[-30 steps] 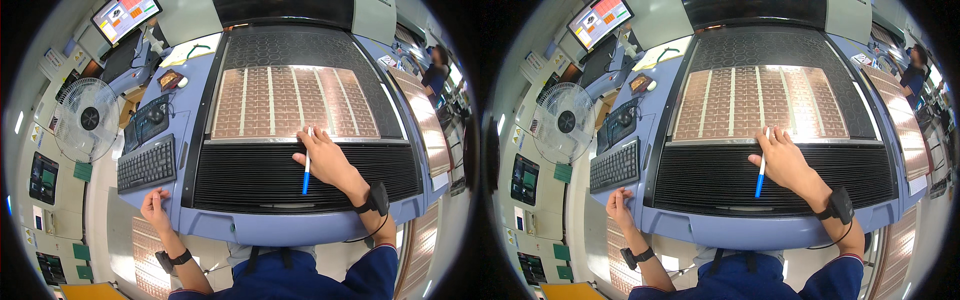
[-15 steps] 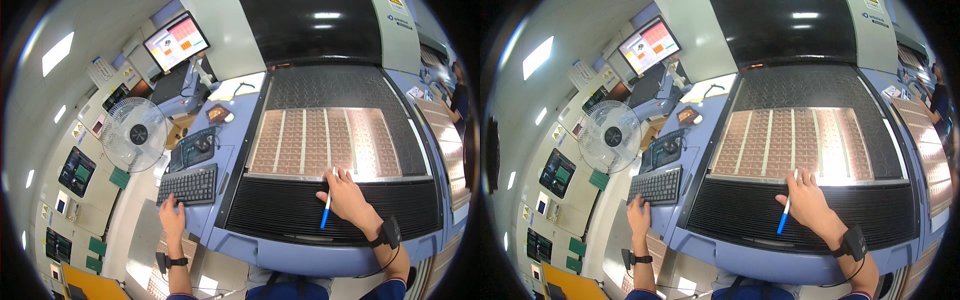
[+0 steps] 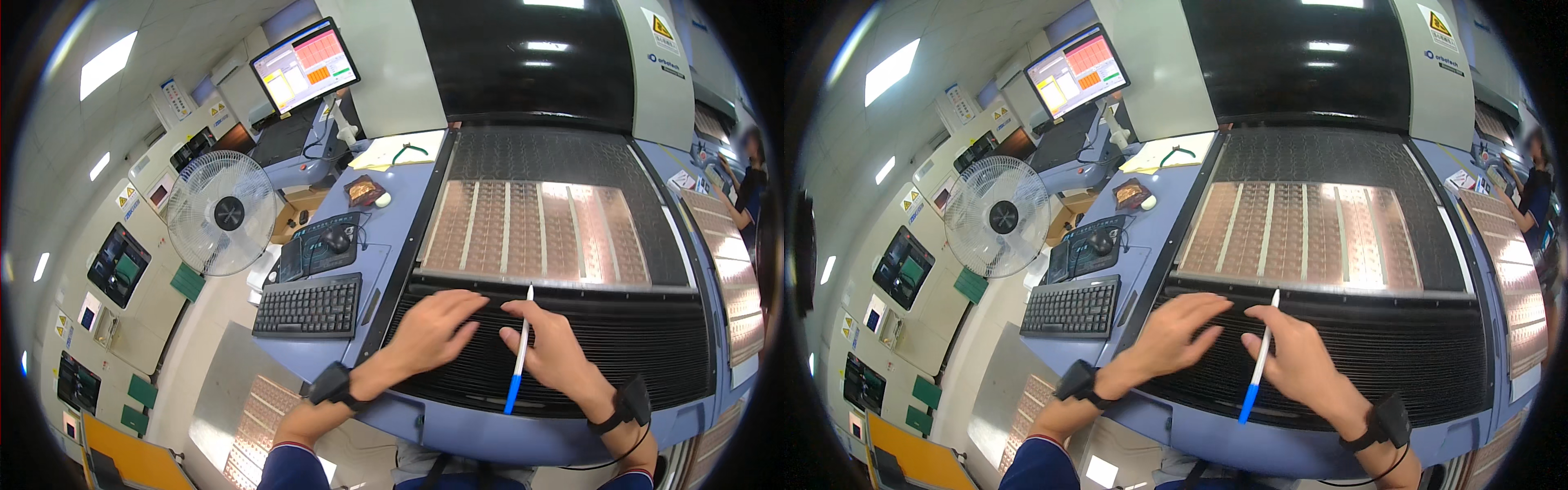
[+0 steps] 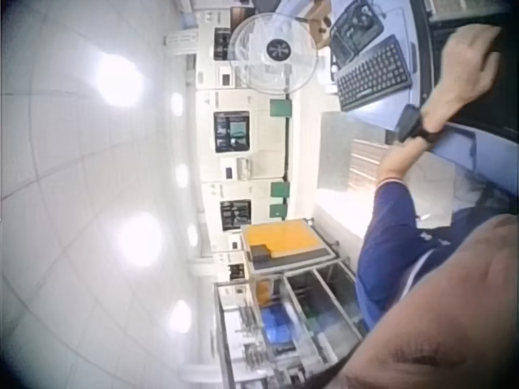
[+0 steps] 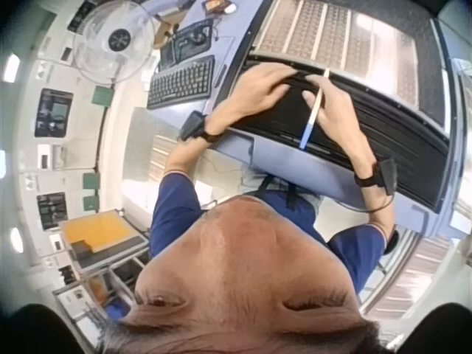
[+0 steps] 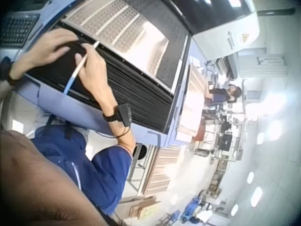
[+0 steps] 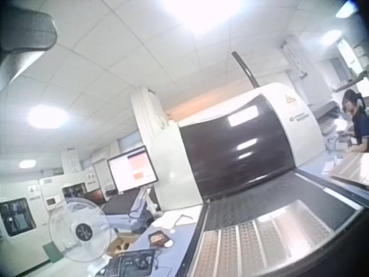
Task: Inspecting and marking large sheets of electronic components using a marker pen and industrial machinery.
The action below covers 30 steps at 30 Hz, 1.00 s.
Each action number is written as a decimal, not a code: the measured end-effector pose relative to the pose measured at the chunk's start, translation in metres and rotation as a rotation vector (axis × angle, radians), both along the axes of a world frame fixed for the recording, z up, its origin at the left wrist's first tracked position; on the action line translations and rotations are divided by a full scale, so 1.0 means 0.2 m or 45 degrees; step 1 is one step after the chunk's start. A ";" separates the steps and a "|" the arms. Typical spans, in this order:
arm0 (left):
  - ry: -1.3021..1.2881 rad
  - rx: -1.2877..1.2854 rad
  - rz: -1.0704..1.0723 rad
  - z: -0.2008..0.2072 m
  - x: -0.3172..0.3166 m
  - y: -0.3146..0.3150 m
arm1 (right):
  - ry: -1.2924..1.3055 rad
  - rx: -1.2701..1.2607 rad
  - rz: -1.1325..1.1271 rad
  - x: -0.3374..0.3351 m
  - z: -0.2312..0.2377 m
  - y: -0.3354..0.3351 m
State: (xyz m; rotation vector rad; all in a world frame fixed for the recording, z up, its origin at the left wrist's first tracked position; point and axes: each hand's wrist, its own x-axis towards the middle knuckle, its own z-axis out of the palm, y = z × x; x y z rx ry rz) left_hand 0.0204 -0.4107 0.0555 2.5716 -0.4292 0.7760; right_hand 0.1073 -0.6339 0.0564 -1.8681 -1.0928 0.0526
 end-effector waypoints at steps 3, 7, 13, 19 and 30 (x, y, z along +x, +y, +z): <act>-0.111 -0.115 -0.192 -0.13 0.12 -0.06 | -0.212 0.292 -0.061 -0.04 -0.12 0.05; 0.099 -0.288 -0.310 -0.27 0.11 -0.08 | -0.178 0.201 -0.069 -0.06 -0.24 -0.03; 0.146 -0.496 -0.208 -0.26 0.03 -0.10 | -0.172 0.288 0.013 -0.11 -0.19 -0.05; 0.091 -0.407 -0.376 -0.29 0.03 -0.06 | -0.154 0.341 -0.010 -0.12 -0.18 -0.01; 0.127 -0.330 -0.328 -0.28 0.07 -0.08 | 0.174 0.362 0.023 -0.09 -0.21 -0.03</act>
